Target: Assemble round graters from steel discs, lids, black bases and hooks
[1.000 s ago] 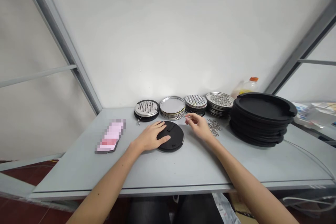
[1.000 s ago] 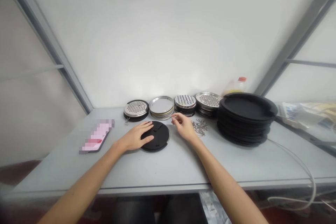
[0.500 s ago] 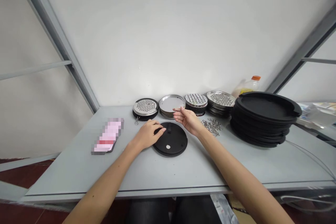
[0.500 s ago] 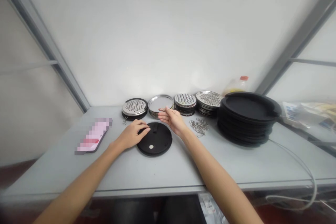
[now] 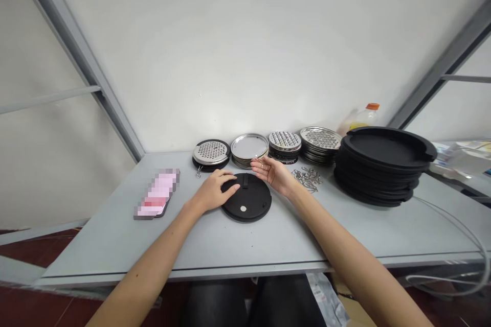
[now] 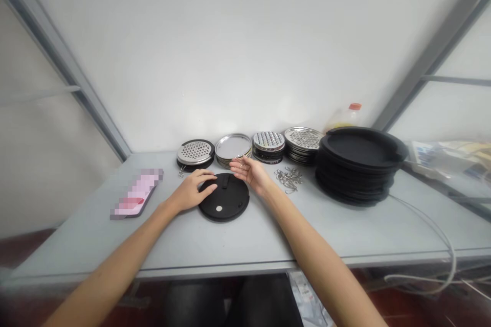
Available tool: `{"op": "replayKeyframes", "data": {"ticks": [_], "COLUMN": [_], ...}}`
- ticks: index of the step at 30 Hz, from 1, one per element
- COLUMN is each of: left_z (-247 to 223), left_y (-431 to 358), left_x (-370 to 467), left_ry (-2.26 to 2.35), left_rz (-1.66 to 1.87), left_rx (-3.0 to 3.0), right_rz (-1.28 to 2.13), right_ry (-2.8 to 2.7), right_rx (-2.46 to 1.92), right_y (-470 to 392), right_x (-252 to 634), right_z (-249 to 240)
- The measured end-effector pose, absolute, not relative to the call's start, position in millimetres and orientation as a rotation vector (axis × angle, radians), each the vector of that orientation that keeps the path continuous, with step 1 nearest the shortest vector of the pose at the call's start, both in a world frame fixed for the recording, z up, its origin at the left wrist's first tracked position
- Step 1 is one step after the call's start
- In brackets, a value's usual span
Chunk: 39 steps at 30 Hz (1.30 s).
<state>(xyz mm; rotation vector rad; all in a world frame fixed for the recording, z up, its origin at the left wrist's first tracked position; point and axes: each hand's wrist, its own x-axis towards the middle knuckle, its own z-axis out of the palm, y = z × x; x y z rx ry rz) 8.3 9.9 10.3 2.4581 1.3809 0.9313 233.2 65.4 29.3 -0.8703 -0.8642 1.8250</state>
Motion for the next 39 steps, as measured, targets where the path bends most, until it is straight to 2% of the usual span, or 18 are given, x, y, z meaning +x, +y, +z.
{"op": "replayKeyframes", "data": {"ticks": [5,23,31,39], "left_z": [6.7,15.3,12.3,14.0], "left_y": [10.0,11.3,12.3,9.7], "left_x": [6.8,5.9,7.5,10.2], "left_ry": [1.297,1.425,1.353,1.291], "left_rz": [0.827,0.981,1.081,1.227], "left_rx": [2.495,2.413,2.397,2.368], "right_rz": [1.808,1.748,1.418,1.541], "right_ry": [-0.890,-1.116,-1.400,-1.428], "right_rx": [-0.871,-0.746,-0.827,-0.807], "right_y": [66.1,62.2,61.2,53.4], "right_x": [235.4,232.5,230.0,224.4], "right_z": [28.6,21.9,15.9,19.9]}}
